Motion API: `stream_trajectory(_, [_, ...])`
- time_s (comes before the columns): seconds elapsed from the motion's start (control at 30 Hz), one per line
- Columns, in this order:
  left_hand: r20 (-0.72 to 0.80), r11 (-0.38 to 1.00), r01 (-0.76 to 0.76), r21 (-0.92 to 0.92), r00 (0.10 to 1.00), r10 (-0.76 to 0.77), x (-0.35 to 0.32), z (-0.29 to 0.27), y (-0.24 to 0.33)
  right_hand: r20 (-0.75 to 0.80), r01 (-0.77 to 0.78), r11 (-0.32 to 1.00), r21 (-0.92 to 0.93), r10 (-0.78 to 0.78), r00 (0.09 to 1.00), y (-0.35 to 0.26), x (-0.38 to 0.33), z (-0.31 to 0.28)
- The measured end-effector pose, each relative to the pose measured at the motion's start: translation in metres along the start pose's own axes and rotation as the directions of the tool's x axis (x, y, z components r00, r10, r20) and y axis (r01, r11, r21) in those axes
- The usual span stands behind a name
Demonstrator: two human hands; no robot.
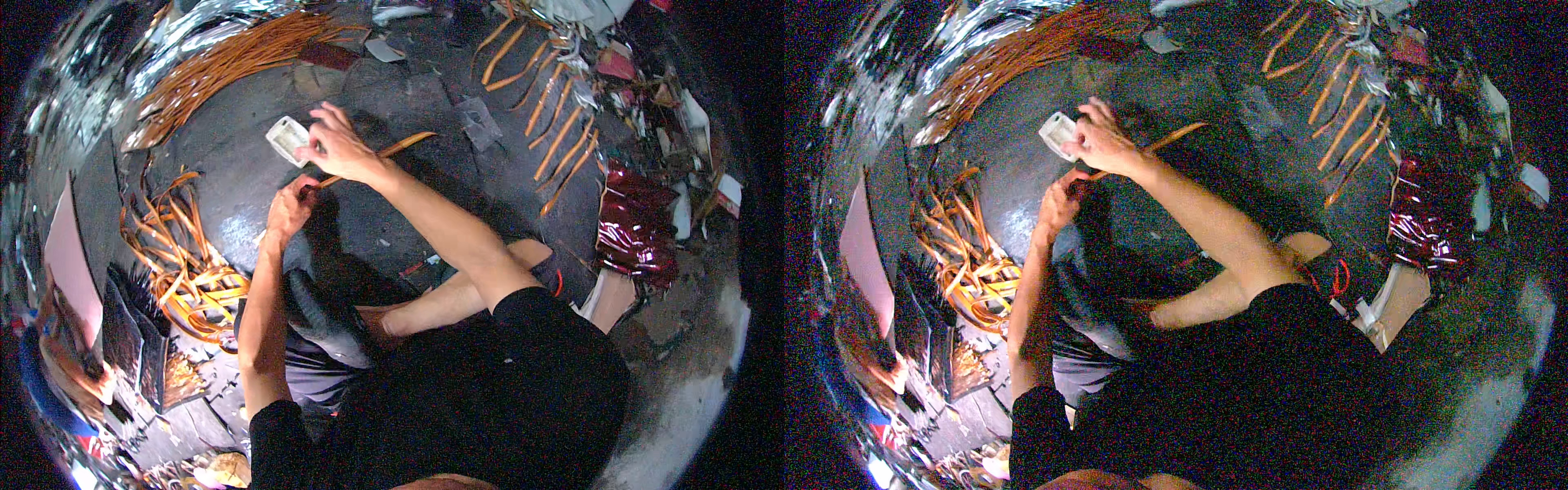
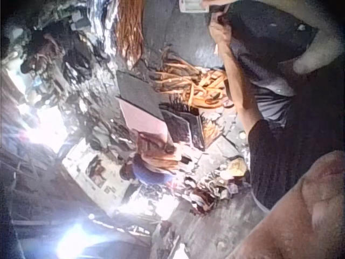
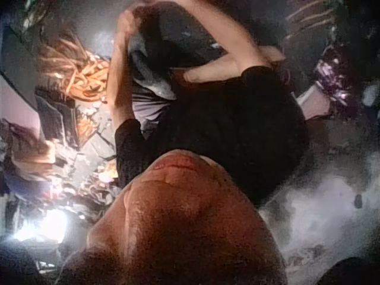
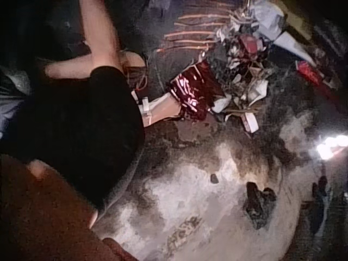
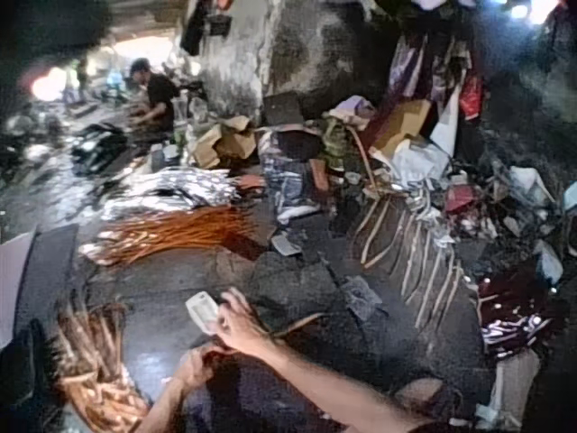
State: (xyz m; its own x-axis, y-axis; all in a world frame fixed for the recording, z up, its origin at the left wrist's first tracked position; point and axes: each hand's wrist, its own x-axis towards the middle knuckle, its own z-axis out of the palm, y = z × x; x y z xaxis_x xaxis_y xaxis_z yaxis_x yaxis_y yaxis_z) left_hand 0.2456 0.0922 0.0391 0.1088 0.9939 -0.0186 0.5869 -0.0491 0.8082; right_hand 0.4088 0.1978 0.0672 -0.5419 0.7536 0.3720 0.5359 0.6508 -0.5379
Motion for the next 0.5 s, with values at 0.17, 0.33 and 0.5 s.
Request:
stream_trajectory(0.17, [0.028,1.0,-0.02,-0.002,0.999,0.02,0.0,-0.004,0.002,-0.075,-0.437,0.708,0.555,0.565,0.821,0.052,-0.083,-0.08])
stream_trajectory(0.33, [0.007,1.0,-0.002,0.009,1.0,0.002,-0.005,-0.009,0.002,0.262,-0.756,0.384,0.53,0.774,0.577,0.062,-0.14,-0.139])
stream_trajectory(0.5, [0.099,0.998,0.056,-0.017,0.994,-0.054,-0.002,-0.014,0.002,0.368,-0.818,0.419,0.395,0.743,0.559,0.066,-0.145,-0.134])
